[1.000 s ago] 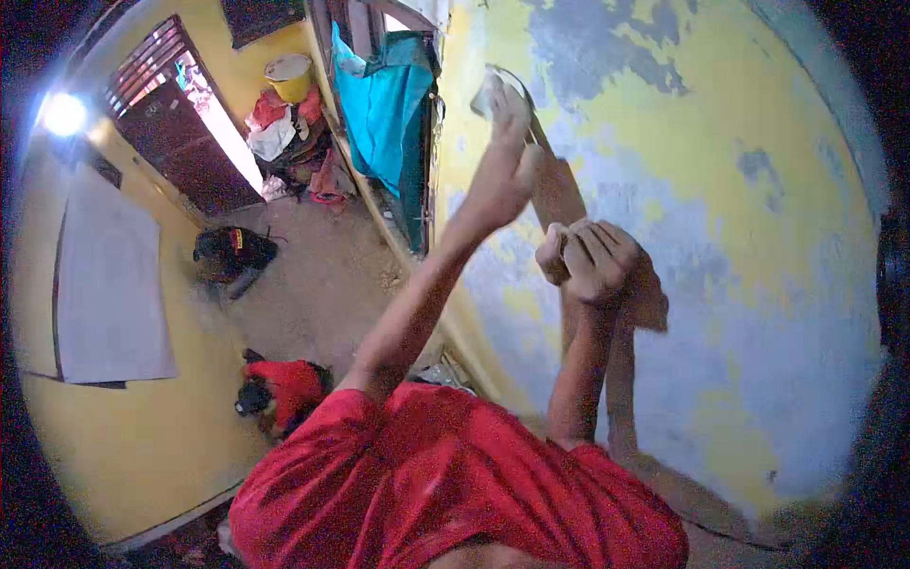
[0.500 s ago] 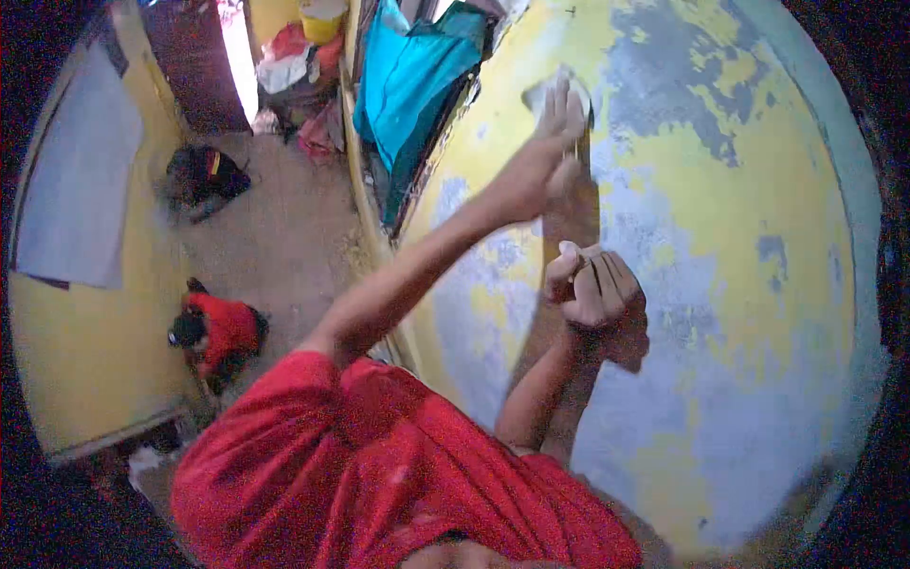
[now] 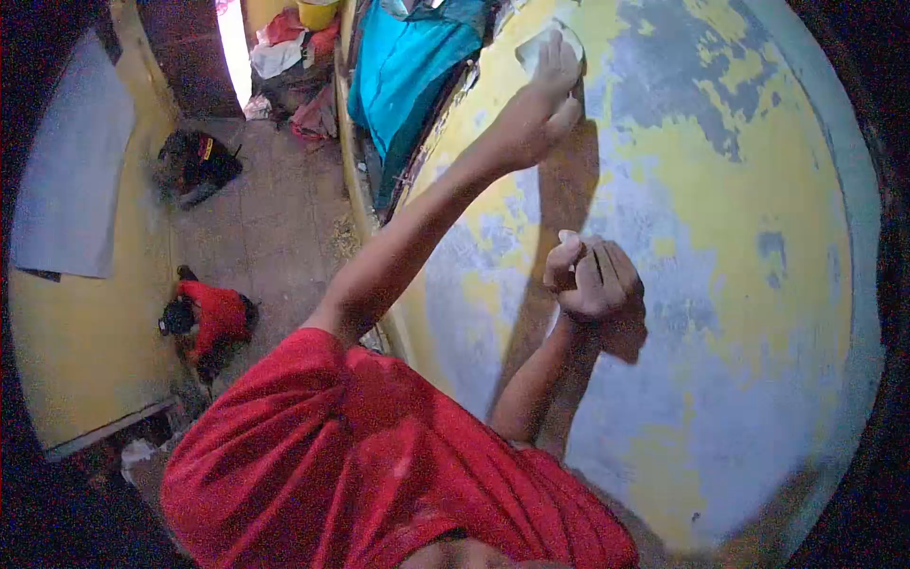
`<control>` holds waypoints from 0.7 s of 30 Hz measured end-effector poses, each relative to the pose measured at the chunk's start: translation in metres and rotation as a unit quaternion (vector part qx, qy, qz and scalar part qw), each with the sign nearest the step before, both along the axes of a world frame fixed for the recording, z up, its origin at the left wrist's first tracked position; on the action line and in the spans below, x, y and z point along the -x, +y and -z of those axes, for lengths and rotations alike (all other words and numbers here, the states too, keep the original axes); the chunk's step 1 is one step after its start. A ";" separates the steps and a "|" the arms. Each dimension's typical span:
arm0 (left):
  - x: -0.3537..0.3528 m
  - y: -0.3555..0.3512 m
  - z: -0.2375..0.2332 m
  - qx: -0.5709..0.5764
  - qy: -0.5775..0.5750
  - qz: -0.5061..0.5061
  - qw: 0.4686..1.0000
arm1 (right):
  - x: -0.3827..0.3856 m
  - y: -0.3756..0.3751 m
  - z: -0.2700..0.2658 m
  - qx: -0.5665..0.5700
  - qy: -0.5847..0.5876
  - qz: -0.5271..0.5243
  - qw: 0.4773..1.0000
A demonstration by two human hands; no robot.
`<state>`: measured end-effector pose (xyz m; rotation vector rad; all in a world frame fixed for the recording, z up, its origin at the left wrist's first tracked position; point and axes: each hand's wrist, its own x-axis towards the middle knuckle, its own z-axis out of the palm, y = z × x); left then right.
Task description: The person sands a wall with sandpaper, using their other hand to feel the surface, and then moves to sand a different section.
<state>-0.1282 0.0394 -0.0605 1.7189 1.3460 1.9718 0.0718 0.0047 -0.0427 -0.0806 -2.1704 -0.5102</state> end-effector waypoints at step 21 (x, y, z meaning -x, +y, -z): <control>0.001 -0.010 -0.008 0.076 0.001 0.091 0.993 | 0.001 0.001 0.004 0.013 0.011 -0.007 1.000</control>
